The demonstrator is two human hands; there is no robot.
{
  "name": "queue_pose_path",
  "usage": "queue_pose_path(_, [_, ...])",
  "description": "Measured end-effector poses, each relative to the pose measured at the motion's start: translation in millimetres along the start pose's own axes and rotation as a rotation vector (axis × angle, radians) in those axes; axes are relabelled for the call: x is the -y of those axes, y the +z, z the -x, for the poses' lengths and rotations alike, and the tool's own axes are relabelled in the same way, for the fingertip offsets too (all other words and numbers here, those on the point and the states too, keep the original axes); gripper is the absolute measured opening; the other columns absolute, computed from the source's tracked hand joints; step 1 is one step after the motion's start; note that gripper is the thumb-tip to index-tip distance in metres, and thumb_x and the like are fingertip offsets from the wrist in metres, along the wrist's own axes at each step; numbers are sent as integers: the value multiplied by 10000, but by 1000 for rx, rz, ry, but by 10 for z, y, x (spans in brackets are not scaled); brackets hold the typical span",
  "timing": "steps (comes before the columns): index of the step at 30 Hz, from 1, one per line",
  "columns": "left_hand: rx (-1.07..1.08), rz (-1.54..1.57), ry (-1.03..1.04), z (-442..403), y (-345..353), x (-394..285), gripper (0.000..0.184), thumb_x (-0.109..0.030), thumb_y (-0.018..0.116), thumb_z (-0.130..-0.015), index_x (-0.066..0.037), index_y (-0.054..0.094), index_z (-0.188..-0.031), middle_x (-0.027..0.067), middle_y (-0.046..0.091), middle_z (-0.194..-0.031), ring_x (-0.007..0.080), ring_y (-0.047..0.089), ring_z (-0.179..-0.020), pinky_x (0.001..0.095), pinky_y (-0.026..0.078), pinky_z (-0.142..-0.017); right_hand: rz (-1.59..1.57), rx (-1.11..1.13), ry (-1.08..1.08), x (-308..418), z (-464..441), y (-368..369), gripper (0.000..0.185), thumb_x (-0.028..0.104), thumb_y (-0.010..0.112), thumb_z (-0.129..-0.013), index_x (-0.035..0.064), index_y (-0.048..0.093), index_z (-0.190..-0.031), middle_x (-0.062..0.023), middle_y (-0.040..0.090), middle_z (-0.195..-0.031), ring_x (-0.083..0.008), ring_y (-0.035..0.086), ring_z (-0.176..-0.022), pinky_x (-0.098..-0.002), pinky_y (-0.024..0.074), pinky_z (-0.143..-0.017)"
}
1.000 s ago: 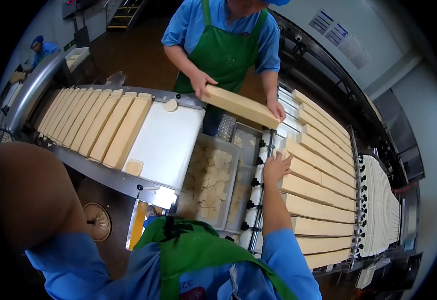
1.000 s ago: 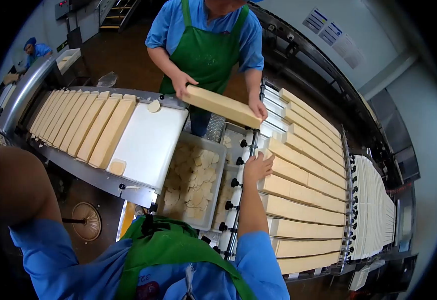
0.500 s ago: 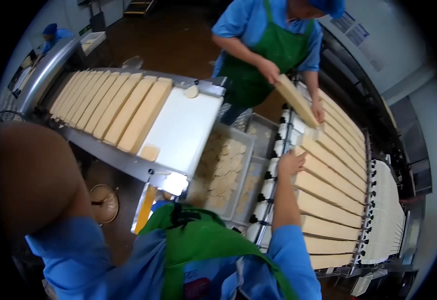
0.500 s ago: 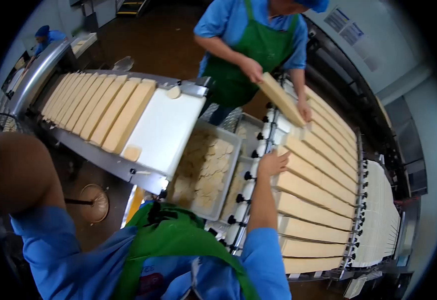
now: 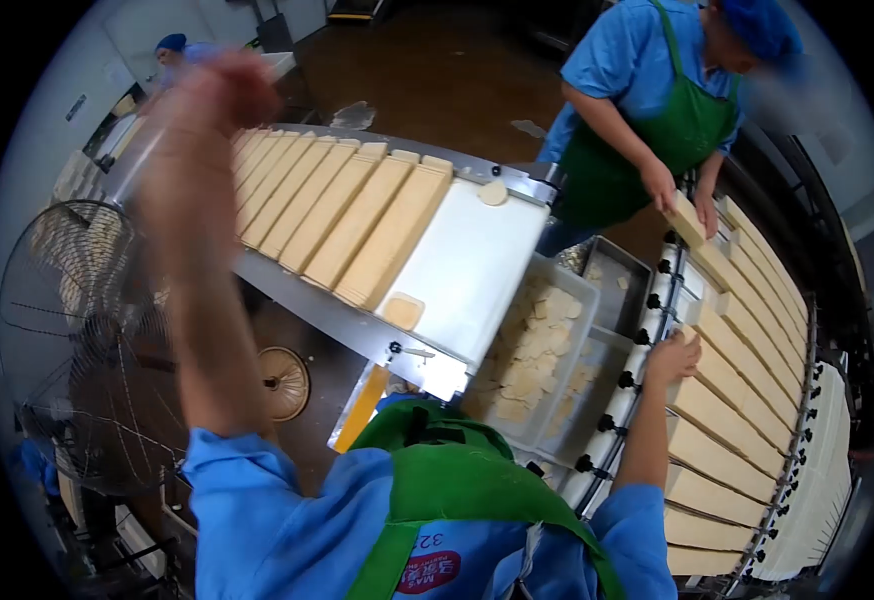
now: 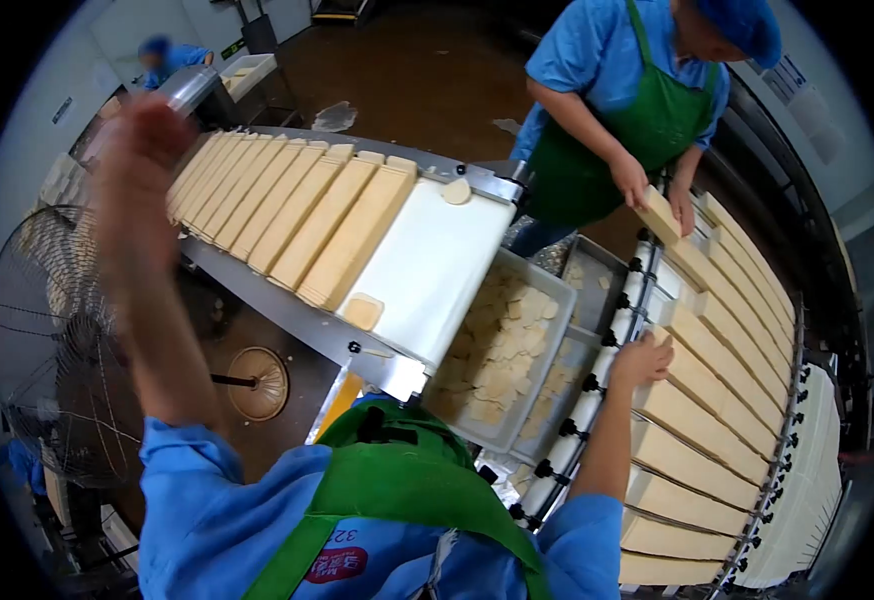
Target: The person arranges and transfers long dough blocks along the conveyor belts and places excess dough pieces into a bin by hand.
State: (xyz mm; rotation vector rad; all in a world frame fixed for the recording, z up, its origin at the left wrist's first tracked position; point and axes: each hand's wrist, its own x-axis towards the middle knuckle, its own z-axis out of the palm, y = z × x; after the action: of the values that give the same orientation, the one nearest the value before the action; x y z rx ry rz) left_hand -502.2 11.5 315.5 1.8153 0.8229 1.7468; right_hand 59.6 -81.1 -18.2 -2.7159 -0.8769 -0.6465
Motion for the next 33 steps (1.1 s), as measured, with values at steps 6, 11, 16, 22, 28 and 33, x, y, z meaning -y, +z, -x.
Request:
queue_pose_path(6, [285, -845, -630, 2042, -181, 2200, 695, -332, 746, -766, 71, 450, -1249, 288, 488, -1214, 415, 496, -1126, 452, 425, -942, -24, -142, -204, 123, 52, -29, 302, 173, 580, -795, 205, 656, -1085, -95, 470, -1334, -304, 394, -1256, -535, 306, -956])
queue_pose_path(11, [327, -850, -891, 2595, -69, 2445, 882, -288, 792, -698, 80, 300, -1331, 322, 364, -1283, 449, 399, -1178, 449, 357, -1010, -316, -123, -498, 895, 343, -21, 325, 138, 597, -745, 129, 641, -1066, -159, 503, -1267, -358, 459, -1159, -508, 350, -936])
queue_pose_path(16, [279, -772, -797, 2646, 144, 2583, 849, -186, 785, -678, 109, 281, -1295, 332, 368, -1239, 485, 405, -1138, 460, 379, -979, -457, 201, -659, 2171, 1004, -124, 415, 154, 660, -718, 122, 605, -1128, -145, 486, -1293, -347, 424, -1200, -508, 302, -1000])
queue_pose_path(22, [293, -750, -856, 2493, 249, 2586, 803, -117, 791, -658, 115, 304, -1253, 331, 399, -1142, 492, 449, -1068, 473, 410, -928, -436, 460, -590, 3506, 1480, -32, 645, 383, 589, -848, 32, 401, -1356, -161, 383, -1405, -337, 338, -1285, -492, 265, -1036])
queue_pose_path(28, [583, -831, -874, 2289, 163, 2574, 888, -342, 785, -680, 124, 284, -1245, 317, 478, -1083, 471, 575, -918, 497, 499, -768, -396, 590, -587, 4611, 1351, -72, 708, 480, 509, -881, 95, 308, -1440, -190, 232, -1498, -339, 329, -1305, -482, 298, -1031])
queue_pose_path(33, [728, -802, -952, 2240, 122, 2587, 984, -412, 759, -713, 121, 223, -1344, 276, 477, -1167, 410, 590, -976, 514, 473, -794, -291, 731, -596, 5147, 1189, -179, 724, 580, 457, -873, 186, 292, -1458, -187, 136, -1534, -352, 358, -1297, -479, 344, -1017])
